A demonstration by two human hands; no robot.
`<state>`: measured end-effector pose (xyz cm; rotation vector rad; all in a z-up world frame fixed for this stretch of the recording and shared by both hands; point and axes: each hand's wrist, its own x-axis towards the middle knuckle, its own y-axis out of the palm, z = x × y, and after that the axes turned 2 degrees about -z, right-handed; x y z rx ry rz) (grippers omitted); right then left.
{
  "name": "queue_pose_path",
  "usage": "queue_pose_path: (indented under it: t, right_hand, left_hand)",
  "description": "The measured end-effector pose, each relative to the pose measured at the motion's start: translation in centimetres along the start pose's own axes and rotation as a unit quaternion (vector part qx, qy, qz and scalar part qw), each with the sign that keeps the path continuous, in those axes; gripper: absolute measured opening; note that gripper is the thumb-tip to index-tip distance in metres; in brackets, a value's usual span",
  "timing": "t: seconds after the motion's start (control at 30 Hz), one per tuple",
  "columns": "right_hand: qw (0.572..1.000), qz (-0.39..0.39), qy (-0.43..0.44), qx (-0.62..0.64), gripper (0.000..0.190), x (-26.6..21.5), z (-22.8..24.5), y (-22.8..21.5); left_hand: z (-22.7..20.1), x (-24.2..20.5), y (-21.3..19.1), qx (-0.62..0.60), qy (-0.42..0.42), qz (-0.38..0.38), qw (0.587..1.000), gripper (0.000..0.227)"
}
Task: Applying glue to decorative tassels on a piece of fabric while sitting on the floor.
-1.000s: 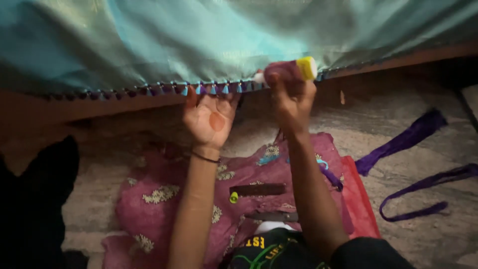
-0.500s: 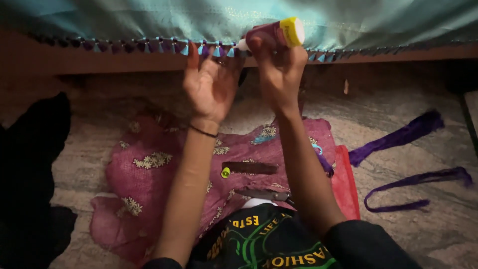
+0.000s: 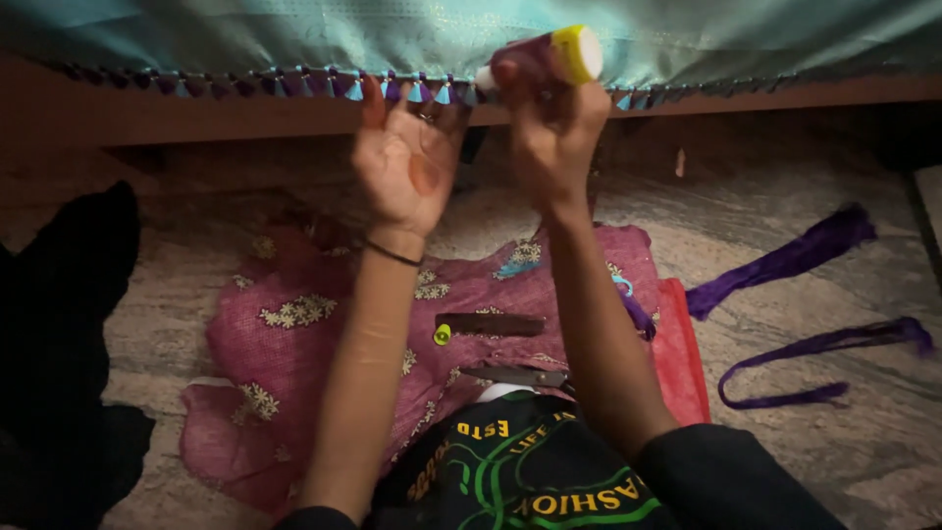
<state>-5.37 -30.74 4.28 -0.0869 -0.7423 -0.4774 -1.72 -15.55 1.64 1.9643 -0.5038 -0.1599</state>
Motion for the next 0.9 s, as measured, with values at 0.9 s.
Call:
queue_pose_path:
  t: [0.9]
  right_hand:
    - [0.997,-0.003,-0.025,-0.072,0.013,-0.1,-0.9,-2.9]
  left_hand:
    - [0.9,0.0,-0.2,0.066,0.020,-0.032,0.997,0.094]
